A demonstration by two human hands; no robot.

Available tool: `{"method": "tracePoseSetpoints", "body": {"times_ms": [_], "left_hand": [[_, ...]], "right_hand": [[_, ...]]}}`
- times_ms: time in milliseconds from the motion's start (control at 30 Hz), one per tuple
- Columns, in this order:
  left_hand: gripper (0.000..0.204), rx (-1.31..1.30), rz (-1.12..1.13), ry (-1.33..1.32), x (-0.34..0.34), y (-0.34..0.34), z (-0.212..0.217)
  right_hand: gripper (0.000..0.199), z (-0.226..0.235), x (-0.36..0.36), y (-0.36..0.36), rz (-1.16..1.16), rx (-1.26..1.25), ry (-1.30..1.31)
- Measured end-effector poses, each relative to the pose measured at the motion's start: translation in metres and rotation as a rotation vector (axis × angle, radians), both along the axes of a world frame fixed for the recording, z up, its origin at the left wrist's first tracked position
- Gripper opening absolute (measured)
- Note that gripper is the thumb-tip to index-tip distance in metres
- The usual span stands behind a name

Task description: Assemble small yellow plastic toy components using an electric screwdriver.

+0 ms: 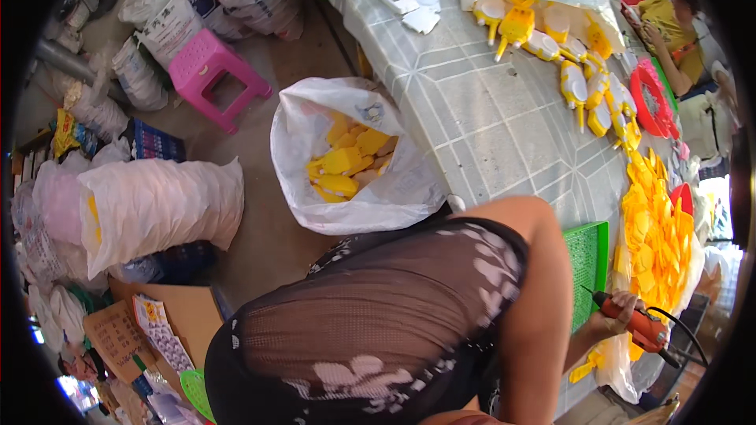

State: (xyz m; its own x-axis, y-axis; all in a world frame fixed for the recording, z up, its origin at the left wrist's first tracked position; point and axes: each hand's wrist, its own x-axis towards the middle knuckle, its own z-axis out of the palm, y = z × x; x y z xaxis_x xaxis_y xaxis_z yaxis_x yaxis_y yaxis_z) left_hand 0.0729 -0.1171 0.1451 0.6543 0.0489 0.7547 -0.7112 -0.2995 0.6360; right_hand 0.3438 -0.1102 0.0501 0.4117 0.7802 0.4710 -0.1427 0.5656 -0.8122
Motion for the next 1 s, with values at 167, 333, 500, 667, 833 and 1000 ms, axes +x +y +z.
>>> {"method": "tracePoseSetpoints", "body": {"times_ms": [167,333,500,667,833,1000], "left_hand": [[0.037,0.084,-0.059,0.023,0.015,-0.001,0.011],[0.039,0.327,1.33,0.226,-0.068,0.243,-0.101],[0.083,0.441,1.886,0.932,-0.144,0.397,-0.116],[0.056,0.55,1.838,1.375,-0.144,0.423,-0.121],[0.029,0.693,1.859,1.21,-0.145,0.399,-0.129],[0.023,0.953,1.631,0.709,-0.139,0.327,-0.134]], "right_hand": [[0.02,0.011,0.008,-0.015,-0.12,-0.004,0.027],[0.02,0.01,0.007,-0.009,-0.179,-0.014,-0.012],[0.018,0.007,0.012,0.004,-0.528,-0.215,-0.138],[0.045,0.019,0.056,0.003,-0.754,-0.288,-0.393],[0.046,0.073,0.029,-0.051,-0.834,-1.206,-1.232],[0.039,0.078,-0.011,0.001,-0.631,-0.94,-1.319]]}}
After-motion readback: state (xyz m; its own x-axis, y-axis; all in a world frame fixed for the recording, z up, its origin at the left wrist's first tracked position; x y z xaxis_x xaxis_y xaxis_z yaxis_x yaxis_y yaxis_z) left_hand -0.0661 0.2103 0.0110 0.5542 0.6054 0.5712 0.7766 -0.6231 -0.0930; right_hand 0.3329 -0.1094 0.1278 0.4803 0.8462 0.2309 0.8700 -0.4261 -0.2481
